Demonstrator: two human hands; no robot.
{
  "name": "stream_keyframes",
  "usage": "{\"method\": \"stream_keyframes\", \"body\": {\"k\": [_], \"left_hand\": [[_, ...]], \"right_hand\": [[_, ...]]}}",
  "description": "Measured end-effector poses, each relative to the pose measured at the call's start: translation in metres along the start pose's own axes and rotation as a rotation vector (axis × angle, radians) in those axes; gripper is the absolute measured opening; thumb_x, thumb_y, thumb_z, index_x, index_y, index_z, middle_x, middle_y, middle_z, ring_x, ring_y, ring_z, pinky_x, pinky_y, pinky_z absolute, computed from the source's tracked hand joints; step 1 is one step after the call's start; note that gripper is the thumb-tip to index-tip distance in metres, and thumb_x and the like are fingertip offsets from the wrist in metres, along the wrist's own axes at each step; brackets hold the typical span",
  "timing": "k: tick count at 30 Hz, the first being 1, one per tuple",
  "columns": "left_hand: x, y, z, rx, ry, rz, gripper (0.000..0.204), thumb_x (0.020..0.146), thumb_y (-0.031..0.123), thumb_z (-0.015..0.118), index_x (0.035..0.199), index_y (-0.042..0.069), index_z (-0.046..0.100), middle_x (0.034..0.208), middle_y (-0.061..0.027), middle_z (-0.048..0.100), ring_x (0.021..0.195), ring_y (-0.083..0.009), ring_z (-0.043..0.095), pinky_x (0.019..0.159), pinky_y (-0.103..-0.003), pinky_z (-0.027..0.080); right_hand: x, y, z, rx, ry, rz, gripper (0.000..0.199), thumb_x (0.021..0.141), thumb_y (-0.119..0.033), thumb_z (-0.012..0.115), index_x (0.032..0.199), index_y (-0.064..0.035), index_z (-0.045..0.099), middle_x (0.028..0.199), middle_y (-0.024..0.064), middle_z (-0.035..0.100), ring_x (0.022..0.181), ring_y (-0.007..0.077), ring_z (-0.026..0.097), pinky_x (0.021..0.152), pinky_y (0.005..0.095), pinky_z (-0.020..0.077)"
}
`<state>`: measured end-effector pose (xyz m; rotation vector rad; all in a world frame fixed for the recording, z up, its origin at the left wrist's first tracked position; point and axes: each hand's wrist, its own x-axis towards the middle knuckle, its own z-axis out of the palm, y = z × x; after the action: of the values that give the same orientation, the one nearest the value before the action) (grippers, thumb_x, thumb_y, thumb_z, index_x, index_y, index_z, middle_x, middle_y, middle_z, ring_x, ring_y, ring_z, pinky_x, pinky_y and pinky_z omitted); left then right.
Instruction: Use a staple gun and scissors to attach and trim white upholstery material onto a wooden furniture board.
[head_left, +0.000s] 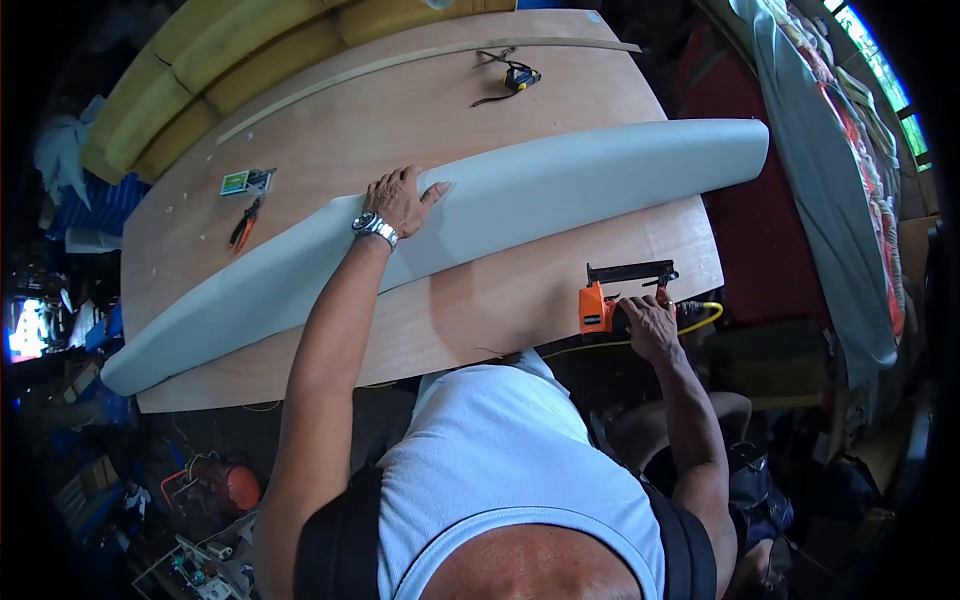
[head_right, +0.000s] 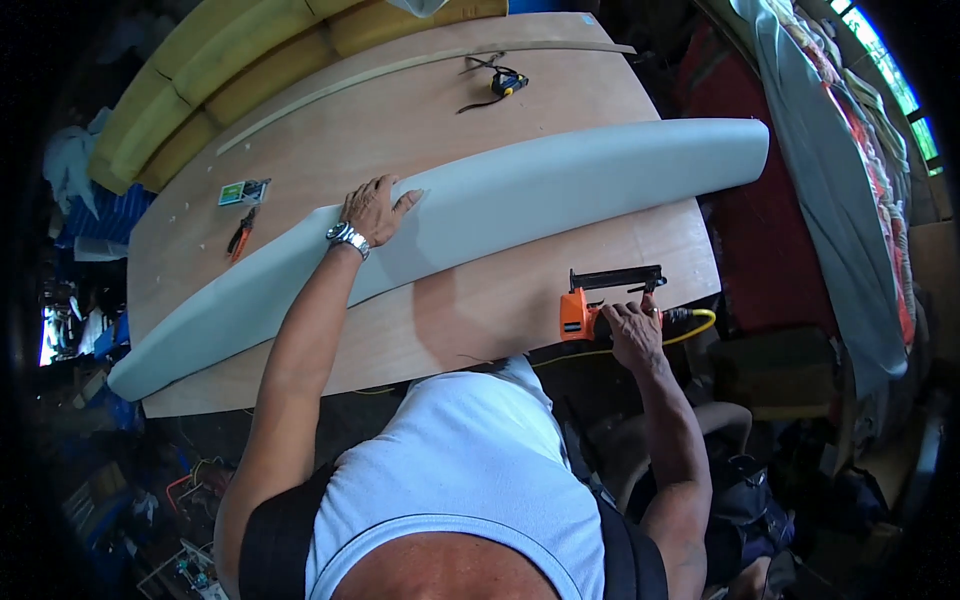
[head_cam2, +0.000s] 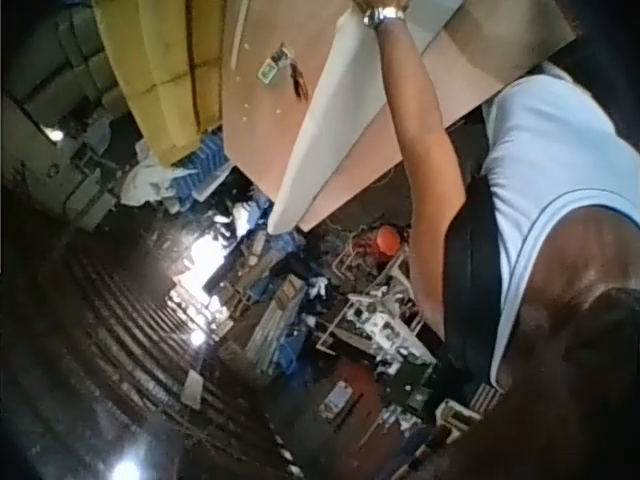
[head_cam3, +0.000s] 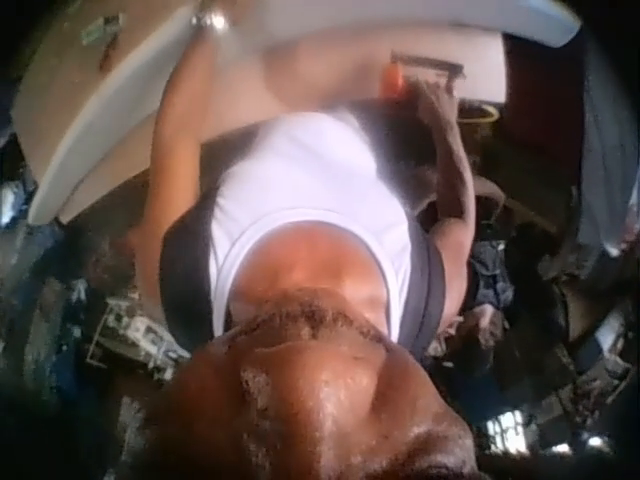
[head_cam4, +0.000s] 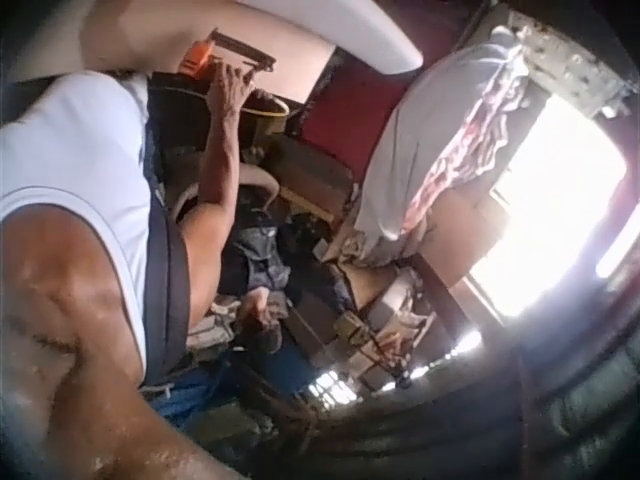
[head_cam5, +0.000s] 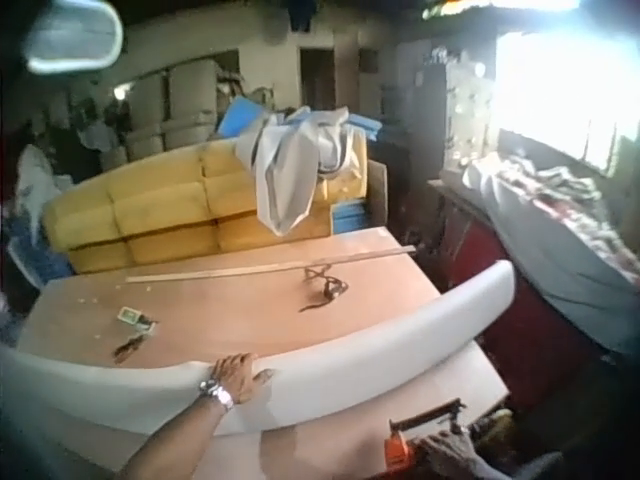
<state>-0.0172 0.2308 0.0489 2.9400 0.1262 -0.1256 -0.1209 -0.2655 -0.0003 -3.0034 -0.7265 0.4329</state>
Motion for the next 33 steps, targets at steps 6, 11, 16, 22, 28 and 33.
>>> {"method": "stream_keyframes", "body": {"k": [6,11,16,22,28,33], "left_hand": [[0.007,0.003,0.008,0.071,0.028,-0.114,0.072,0.102,0.068,0.046,0.137,0.007,0.058,0.136,-0.0215,0.065,0.128,-0.0388,0.06,0.11,-0.05,0.044],[0.015,0.008,0.006,0.111,-0.017,-0.152,0.082,0.094,0.077,0.05,0.139,0.009,0.059,0.14,-0.0219,0.064,0.131,-0.0385,0.059,0.112,-0.051,0.042],[0.017,0.006,0.006,0.171,-0.069,-0.07,0.102,0.083,0.082,0.062,0.152,0.008,0.049,0.15,-0.0216,0.057,0.14,-0.0378,0.052,0.115,-0.052,0.041],[0.044,-0.027,0.041,0.166,-0.068,-0.076,0.105,0.085,0.081,0.06,0.154,0.004,0.045,0.154,-0.0258,0.05,0.145,-0.0416,0.045,0.12,-0.052,0.036],[0.01,-0.044,0.104,0.115,-0.043,0.114,0.102,0.093,0.073,0.055,0.158,-0.003,0.036,0.167,-0.0287,0.027,0.154,-0.0449,0.029,0.125,-0.054,0.026],[-0.122,-0.006,0.161,0.271,0.218,0.314,0.085,0.1,0.056,0.055,0.16,0.0,0.033,0.169,-0.0258,0.024,0.157,-0.0447,0.021,0.126,-0.057,0.02]], "right_hand": [[0.014,0.051,0.049,-0.022,0.16,-0.018,0.047,0.082,0.0,0.066,0.124,-0.0205,0.065,0.122,-0.0017,0.067,0.129,0.0214,0.058,0.124,0.057,0.0256],[0.016,0.064,0.074,0.122,0.288,0.019,0.043,0.078,-0.011,0.07,0.12,-0.0225,0.065,0.127,-0.003,0.061,0.136,0.0195,0.05,0.122,0.0512,0.029],[0.016,0.069,0.089,0.134,0.339,0.002,0.045,0.077,-0.009,0.071,0.121,-0.0199,0.065,0.128,0.0011,0.06,0.138,0.0223,0.049,0.122,0.0598,0.0237],[0.012,0.07,0.086,0.322,0.33,-0.019,0.054,0.071,-0.004,0.076,0.122,-0.0158,0.064,0.136,0.0031,0.06,0.144,0.0239,0.045,0.121,0.0621,0.0209],[0.014,0.063,0.08,0.334,0.281,0.078,0.057,0.067,-0.005,0.082,0.121,-0.0159,0.065,0.132,-0.0005,0.064,0.144,0.0199,0.046,0.121,0.0608,0.0187],[0.021,0.064,0.083,0.515,0.312,0.147,0.052,0.065,-0.007,0.08,0.116,-0.0119,0.071,0.128,0.005,0.069,0.141,0.0252,0.05,0.121,0.0446,0.0328]]}}
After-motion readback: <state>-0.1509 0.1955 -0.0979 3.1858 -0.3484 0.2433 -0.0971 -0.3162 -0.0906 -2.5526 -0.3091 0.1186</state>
